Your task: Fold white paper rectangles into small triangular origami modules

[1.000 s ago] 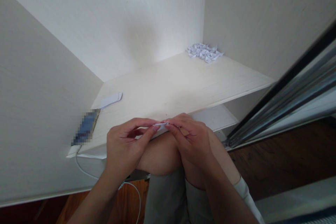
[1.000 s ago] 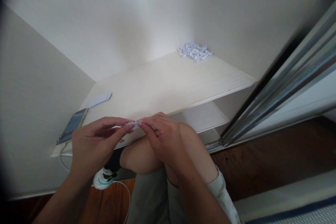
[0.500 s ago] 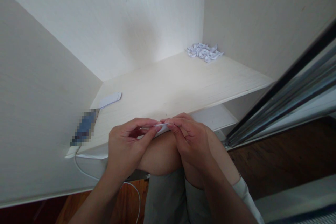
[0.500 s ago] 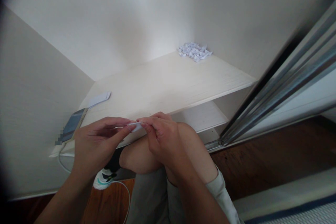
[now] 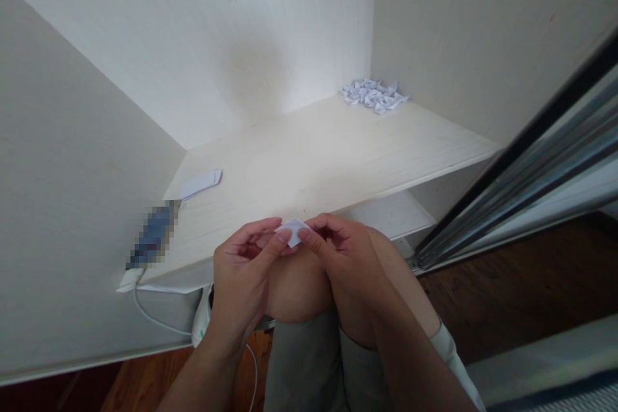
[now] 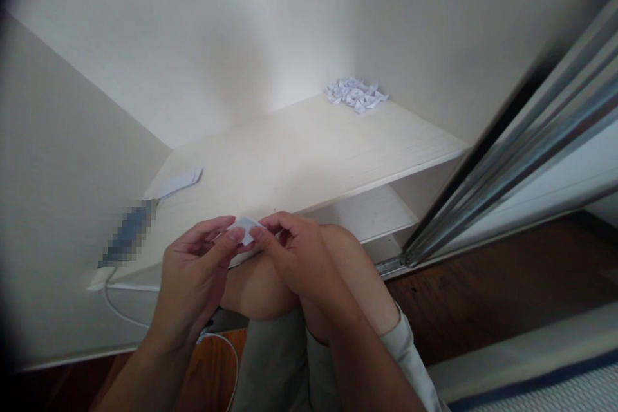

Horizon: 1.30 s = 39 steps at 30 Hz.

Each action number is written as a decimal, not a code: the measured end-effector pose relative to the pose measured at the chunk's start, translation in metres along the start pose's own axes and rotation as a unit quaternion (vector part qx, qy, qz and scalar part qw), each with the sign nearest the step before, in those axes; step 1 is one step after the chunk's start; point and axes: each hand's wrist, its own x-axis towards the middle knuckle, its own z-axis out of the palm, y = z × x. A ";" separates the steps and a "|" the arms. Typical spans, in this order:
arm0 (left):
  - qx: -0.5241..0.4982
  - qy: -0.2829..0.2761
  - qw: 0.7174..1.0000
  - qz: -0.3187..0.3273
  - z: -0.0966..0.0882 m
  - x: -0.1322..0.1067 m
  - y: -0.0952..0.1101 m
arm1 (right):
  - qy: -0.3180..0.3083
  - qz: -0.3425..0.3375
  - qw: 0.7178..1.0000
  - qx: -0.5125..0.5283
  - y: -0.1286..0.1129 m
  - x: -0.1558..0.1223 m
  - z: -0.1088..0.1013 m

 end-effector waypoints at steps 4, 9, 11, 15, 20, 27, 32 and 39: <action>0.062 -0.053 0.997 -0.006 -0.008 -0.002 -0.002 | -0.007 0.008 1.000 0.020 -0.003 0.000 -0.001; 0.154 -0.143 0.978 0.007 -0.009 0.002 0.014 | -0.068 0.017 0.997 0.023 -0.013 0.000 -0.006; 0.184 -0.175 0.967 0.000 -0.006 0.002 0.022 | -0.084 0.019 0.996 -0.002 -0.015 -0.001 -0.009; 0.190 -0.178 0.966 0.001 0.000 -0.002 0.029 | -0.098 0.015 0.994 -0.037 -0.011 -0.001 -0.009; 0.153 -0.103 0.982 0.044 0.004 -0.006 0.017 | -0.088 0.035 0.995 0.024 0.000 0.002 0.002; 0.189 -0.111 0.976 0.009 0.003 -0.010 0.016 | -0.082 0.001 0.995 -0.055 -0.003 -0.001 -0.003; 0.181 -0.050 0.977 0.098 0.001 -0.010 0.012 | -0.064 0.027 0.997 -0.033 0.000 0.000 0.004; 0.076 0.065 0.989 0.105 0.011 -0.012 -0.019 | -0.055 0.027 0.998 -0.030 0.002 0.002 0.006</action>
